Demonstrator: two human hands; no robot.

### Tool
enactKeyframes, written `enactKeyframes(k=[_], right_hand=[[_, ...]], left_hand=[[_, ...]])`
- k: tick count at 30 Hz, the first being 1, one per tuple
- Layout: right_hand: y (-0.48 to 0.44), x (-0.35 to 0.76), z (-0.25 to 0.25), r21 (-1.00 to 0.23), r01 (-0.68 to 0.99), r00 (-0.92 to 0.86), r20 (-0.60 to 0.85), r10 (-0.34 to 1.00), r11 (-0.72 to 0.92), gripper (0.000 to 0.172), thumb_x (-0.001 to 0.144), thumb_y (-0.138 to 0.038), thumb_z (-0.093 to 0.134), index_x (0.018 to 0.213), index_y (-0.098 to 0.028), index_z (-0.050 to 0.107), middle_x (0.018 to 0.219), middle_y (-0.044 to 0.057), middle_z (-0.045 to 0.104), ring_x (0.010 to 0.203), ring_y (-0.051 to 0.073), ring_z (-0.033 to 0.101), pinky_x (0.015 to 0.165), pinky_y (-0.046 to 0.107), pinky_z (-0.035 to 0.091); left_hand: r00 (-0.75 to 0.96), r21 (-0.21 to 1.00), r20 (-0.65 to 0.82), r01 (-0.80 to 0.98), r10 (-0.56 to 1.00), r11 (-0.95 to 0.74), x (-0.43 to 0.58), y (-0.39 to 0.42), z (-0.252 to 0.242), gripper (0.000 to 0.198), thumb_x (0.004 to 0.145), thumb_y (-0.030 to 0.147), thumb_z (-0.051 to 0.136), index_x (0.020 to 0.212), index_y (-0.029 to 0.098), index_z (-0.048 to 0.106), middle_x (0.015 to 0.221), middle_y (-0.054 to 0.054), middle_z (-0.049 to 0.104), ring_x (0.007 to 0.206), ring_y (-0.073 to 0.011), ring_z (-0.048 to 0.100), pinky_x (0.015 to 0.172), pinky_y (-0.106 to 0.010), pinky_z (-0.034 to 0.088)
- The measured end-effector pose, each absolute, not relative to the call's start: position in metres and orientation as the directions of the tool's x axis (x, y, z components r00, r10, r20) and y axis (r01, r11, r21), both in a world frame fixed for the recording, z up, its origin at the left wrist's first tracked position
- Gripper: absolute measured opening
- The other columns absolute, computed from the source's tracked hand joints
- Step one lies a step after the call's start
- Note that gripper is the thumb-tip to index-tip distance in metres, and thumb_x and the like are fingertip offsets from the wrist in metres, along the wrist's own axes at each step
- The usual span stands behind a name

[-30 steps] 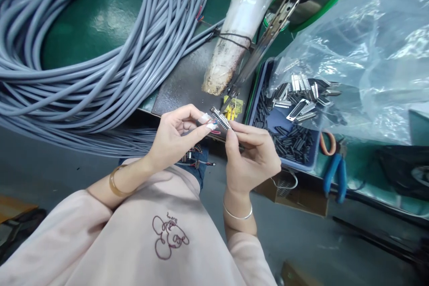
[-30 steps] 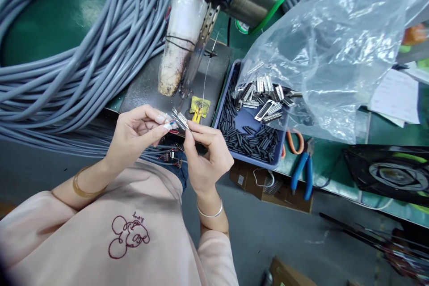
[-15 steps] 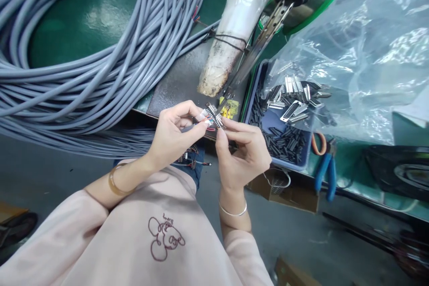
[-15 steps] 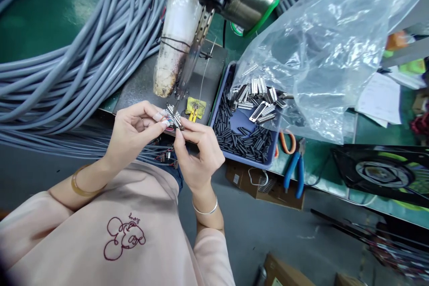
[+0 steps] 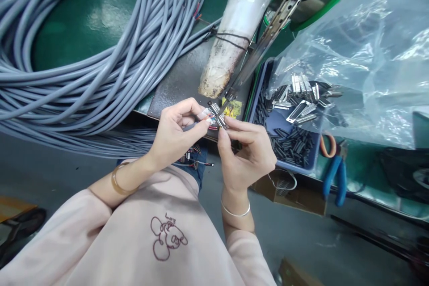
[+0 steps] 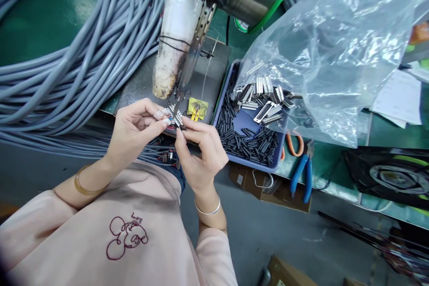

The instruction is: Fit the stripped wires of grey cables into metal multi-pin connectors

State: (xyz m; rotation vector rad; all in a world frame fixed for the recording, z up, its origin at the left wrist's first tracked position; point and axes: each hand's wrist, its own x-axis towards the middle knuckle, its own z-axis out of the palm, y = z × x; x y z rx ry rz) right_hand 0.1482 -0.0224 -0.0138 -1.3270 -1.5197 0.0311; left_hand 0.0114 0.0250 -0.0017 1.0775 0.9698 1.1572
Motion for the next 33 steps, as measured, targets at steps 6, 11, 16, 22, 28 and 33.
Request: enactKeyframes(k=[6, 11, 16, 22, 28, 33], right_hand=[[-0.019, 0.148, -0.008, -0.562, 0.73, 0.162, 0.694, 0.701, 0.388, 0.015, 0.085, -0.01, 0.076, 0.084, -0.022, 0.067, 0.094, -0.001, 0.079, 0.087, 0.015, 0.076, 0.08, 0.031, 0.062], [-0.019, 0.148, -0.009, -0.537, 0.746, 0.14, 0.705, 0.695, 0.394, 0.016, 0.085, -0.01, 0.075, 0.081, -0.021, 0.065, 0.09, -0.001, 0.078, 0.083, 0.012, 0.076, 0.077, 0.027, 0.061], [-0.019, 0.147, -0.009, -0.534, 0.764, 0.152, 0.695, 0.703, 0.363, 0.016, 0.084, -0.011, 0.078, 0.081, -0.021, 0.065, 0.088, -0.002, 0.078, 0.082, 0.012, 0.075, 0.077, 0.027, 0.061], [-0.019, 0.147, -0.003, -0.523, 0.775, 0.157, 0.702, 0.694, 0.354, 0.016, 0.082, -0.011, 0.08, 0.083, -0.023, 0.069, 0.089, -0.003, 0.078, 0.082, 0.013, 0.075, 0.077, 0.029, 0.062], [-0.021, 0.147, 0.001, -0.498, 0.795, 0.127, 0.695, 0.708, 0.346, 0.015, 0.083, -0.012, 0.079, 0.084, -0.023, 0.069, 0.09, -0.002, 0.078, 0.082, 0.013, 0.075, 0.076, 0.027, 0.061], [-0.023, 0.147, -0.006, -0.462, 0.802, 0.08, 0.712, 0.697, 0.379, 0.013, 0.089, -0.013, 0.072, 0.088, -0.023, 0.064, 0.093, 0.0, 0.08, 0.083, 0.013, 0.077, 0.071, 0.024, 0.061]], left_hand=[[0.151, 0.98, 0.001, -0.198, 0.989, 0.03, 0.012, 0.029, 0.004, 0.014, 0.071, 0.017, 0.071, 0.067, 0.016, 0.058, 0.076, 0.0, 0.067, 0.06, -0.006, 0.056, 0.052, -0.015, 0.046], [0.161, 0.981, -0.043, -0.181, 0.986, 0.073, 0.011, 0.03, 0.003, 0.015, 0.069, 0.015, 0.07, 0.064, 0.017, 0.056, 0.068, 0.001, 0.062, 0.057, -0.0059, 0.054, 0.052, -0.016, 0.045], [0.155, 0.988, -0.04, -0.14, 0.987, 0.062, 0.012, 0.028, 0.003, 0.014, 0.07, 0.016, 0.07, 0.065, 0.016, 0.057, 0.071, 0.0, 0.064, 0.056, -0.0048, 0.05, 0.05, -0.015, 0.041], [0.138, 0.995, 0.021, -0.095, 0.99, -0.008, 0.012, 0.026, 0.011, 0.016, 0.071, 0.017, 0.07, 0.063, 0.017, 0.057, 0.067, 0.0, 0.062, 0.055, -0.0057, 0.049, 0.046, -0.016, 0.036], [0.15, 0.991, -0.01, -0.127, 0.989, 0.029, 0.01, 0.028, 0.011, 0.02, 0.069, 0.016, 0.076, 0.063, 0.017, 0.057, 0.07, -0.001, 0.064, 0.058, -0.0072, 0.054, 0.048, -0.017, 0.041], [0.203, 0.979, -0.103, -0.155, 0.974, 0.136, 0.008, 0.03, 0.005, 0.027, 0.069, 0.018, 0.082, 0.064, 0.018, 0.055, 0.067, 0.001, 0.061, 0.057, -0.0079, 0.055, 0.05, -0.019, 0.045]])
